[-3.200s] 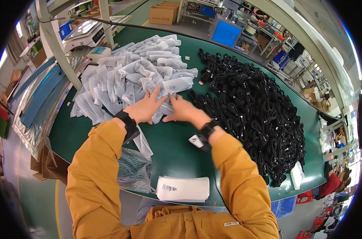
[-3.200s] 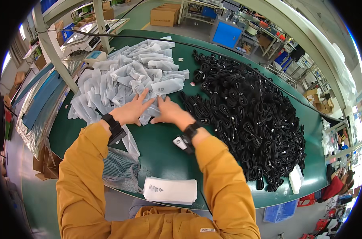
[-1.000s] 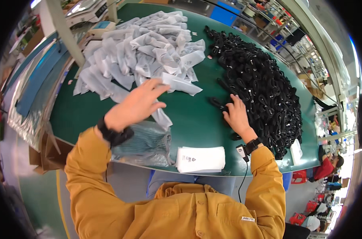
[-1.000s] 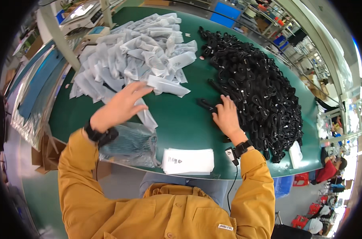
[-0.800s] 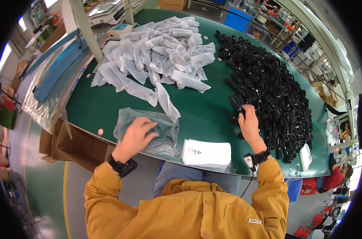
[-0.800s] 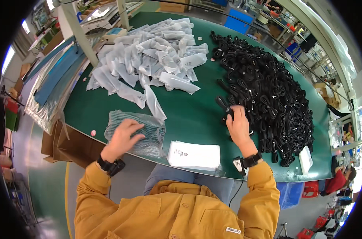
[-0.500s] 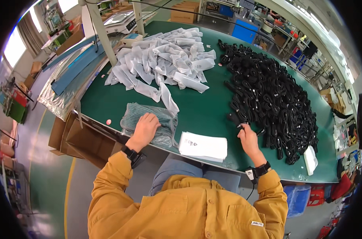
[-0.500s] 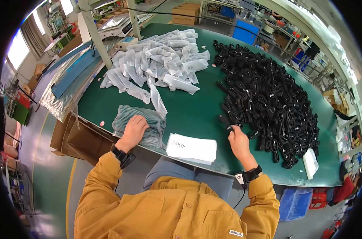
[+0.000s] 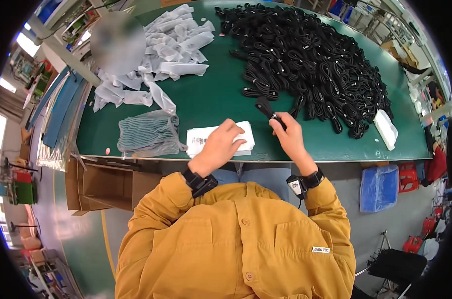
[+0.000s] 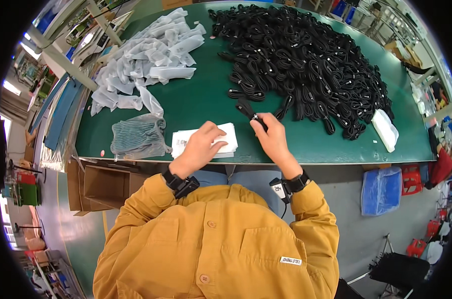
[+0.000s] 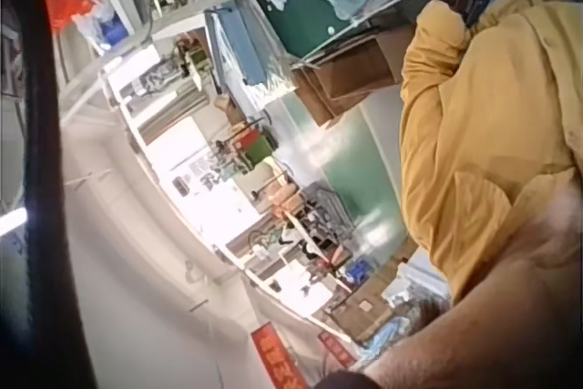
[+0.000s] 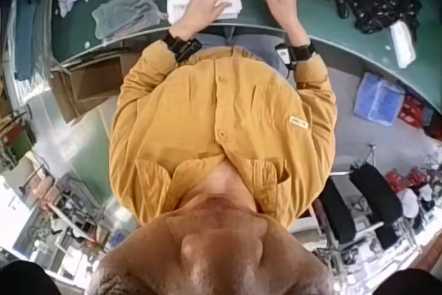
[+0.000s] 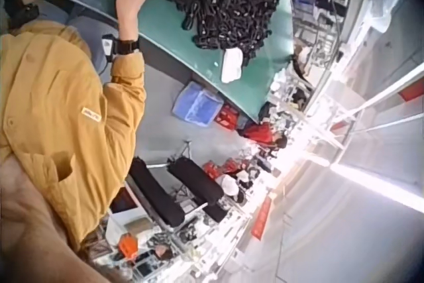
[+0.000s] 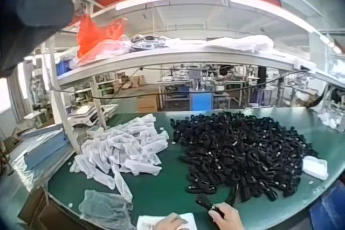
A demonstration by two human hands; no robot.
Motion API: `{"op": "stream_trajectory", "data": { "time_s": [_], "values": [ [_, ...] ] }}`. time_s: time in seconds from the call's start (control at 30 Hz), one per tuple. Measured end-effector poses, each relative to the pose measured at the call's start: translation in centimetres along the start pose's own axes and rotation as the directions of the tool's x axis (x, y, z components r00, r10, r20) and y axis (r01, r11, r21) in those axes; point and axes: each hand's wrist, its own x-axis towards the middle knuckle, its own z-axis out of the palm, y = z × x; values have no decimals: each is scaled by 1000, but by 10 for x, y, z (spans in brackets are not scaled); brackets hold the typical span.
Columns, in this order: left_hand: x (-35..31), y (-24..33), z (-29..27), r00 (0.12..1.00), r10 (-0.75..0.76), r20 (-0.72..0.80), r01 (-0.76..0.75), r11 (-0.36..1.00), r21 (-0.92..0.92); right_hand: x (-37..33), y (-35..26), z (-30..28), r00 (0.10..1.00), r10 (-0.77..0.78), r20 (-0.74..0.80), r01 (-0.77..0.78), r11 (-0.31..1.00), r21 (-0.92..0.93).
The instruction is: Packaging small black electronic components into individual plastic bags.
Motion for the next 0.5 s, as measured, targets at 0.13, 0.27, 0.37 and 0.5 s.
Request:
{"op": "stream_trajectory", "data": {
  "time_s": [0.13,0.27,0.37,0.5],
  "values": [
    [2,-4,18,999,-20,28,19,998,53,-17,2,-1,998,-45,40,49,993,-106],
    [1,-5,20,982,-177,65,177,984,-4,-26,-10,-5,987,-135,89,149,972,-183],
    [3,-5,18,962,-260,82,265,962,-62,-31,-12,-5,978,-176,109,193,965,-176],
    [3,-5,17,938,-337,75,345,929,-133,-33,-22,-9,974,-171,147,200,956,-214]
  ]
}}
